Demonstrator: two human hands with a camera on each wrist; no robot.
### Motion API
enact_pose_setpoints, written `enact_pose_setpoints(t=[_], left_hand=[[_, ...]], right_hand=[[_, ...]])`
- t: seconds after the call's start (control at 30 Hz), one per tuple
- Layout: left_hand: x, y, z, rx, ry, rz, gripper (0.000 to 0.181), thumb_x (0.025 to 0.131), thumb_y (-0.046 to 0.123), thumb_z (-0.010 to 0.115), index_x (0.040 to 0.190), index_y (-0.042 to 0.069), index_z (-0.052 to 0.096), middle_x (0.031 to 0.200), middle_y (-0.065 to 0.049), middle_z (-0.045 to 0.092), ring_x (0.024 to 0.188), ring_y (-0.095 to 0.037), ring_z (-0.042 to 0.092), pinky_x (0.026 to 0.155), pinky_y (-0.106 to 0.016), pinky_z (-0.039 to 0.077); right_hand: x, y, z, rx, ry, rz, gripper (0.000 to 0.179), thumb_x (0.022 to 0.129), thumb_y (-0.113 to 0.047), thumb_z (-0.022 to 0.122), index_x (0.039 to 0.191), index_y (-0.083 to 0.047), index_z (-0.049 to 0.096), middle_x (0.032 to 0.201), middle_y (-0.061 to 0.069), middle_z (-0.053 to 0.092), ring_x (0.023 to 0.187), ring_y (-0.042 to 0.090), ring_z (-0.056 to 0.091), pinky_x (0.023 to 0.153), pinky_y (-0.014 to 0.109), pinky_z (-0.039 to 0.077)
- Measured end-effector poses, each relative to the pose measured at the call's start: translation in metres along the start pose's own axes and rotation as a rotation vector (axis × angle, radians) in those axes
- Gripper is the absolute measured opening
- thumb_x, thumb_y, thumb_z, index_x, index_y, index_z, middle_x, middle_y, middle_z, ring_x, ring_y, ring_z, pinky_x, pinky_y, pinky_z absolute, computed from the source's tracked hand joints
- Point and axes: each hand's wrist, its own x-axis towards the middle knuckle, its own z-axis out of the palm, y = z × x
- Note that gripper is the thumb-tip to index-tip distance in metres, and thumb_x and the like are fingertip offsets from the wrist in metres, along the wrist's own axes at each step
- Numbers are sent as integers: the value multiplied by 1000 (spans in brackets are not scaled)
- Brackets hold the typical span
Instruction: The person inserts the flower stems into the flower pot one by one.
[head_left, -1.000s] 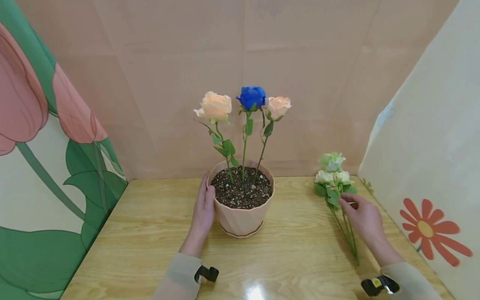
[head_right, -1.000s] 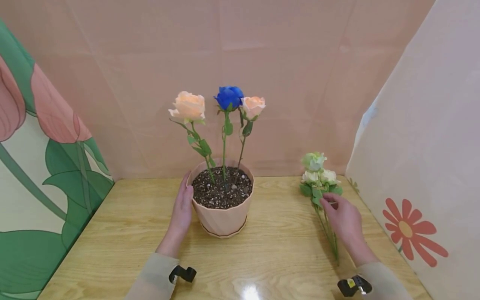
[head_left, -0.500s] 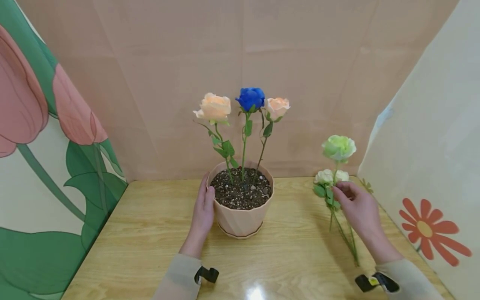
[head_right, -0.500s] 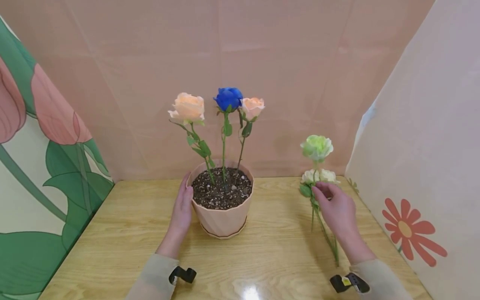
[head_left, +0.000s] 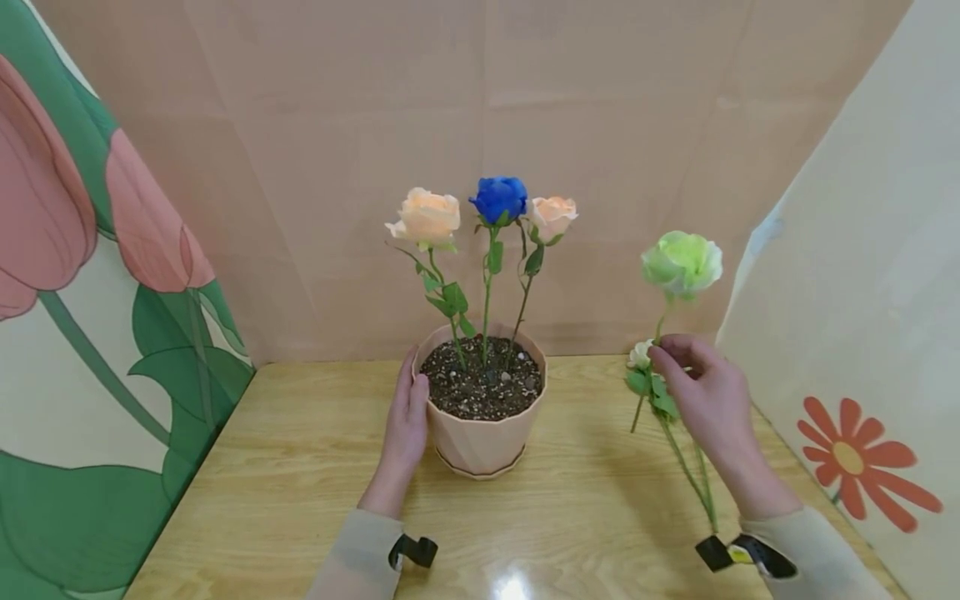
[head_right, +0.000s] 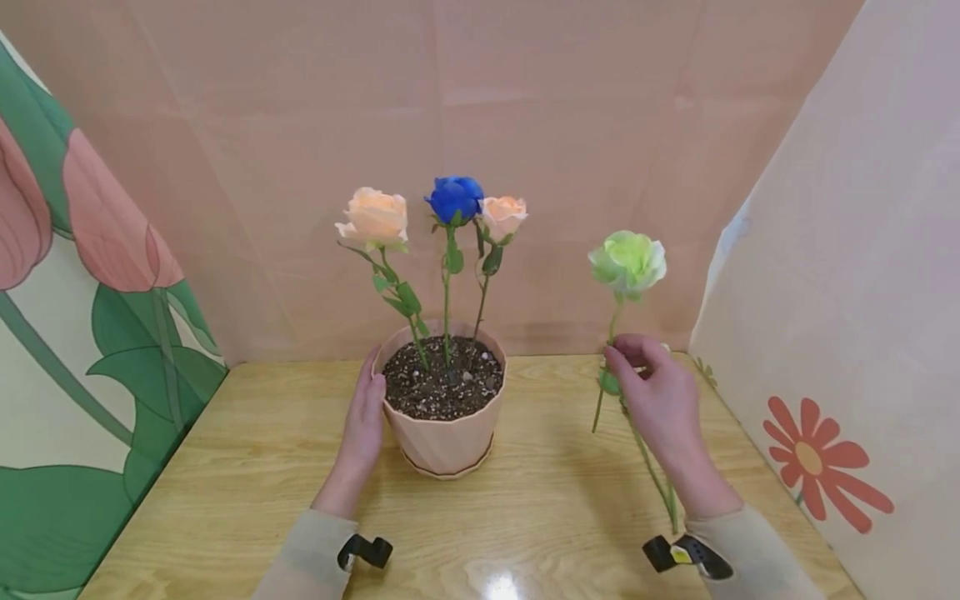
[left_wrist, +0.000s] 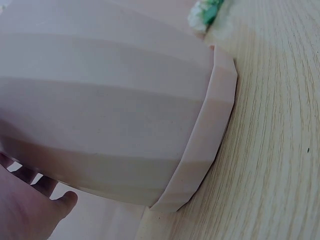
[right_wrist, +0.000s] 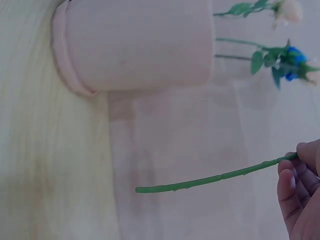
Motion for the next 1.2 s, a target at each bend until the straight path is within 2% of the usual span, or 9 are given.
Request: enact_pose_setpoints(t=[0.23,0.37,0.57,0.67,0.87,0.97,1.2], left_hand=[[0,0,-1,-2,3,16,58,122,36,35,178,25,25,181,-14,24,164,-41,25,132,-65,19],[-1,0,-1,-1,2,11,57,122,36,35,177,25,26,181,-13,24,165,-40,24,132,-64,19],[0,-1,-1,2,3,14,57,122,36,35,177,25,26,181,-13,24,165,-40,24,133,-63,19],[1,-1,0,2,5,13,57,122,37,35,177,25,26,181,-13,24,165,-40,25,133,-63,19],[1,-1,0,9,12,3,58,122,38,36,177,27,26,181,-12,25,164,-40,26,132,-64,21],[0,-2,0,4,12,5,58,122,38,35,177,26,26,181,-13,25,164,-40,26,132,-65,20],[0,-2,-1,11,10,2,58,122,39,35,177,28,26,181,-11,24,164,-40,26,132,-64,20]], right_hand=[[5,-32,3,103,38,5,29,106,-32,78,123,-9,79,103,-5,79,80,4,71,64,15,57],[7,-55,6,175,47,-21,26,105,-24,80,122,-5,78,96,-9,78,73,4,69,61,16,57],[7,-85,11,274,38,-138,21,105,-18,80,119,-2,78,95,-3,79,68,9,69,60,18,59],[9,-99,15,289,43,-171,19,105,-17,80,117,-3,79,94,-4,79,69,10,69,60,18,58],[12,-124,27,401,11,-213,14,105,-10,79,113,2,78,94,0,80,68,14,69,62,20,59],[14,-132,36,423,-9,-239,13,105,-10,78,112,1,79,93,2,79,68,17,69,62,21,60],[18,-140,62,476,-52,-269,12,106,-14,77,110,-2,80,89,10,77,65,18,67,52,24,52]])
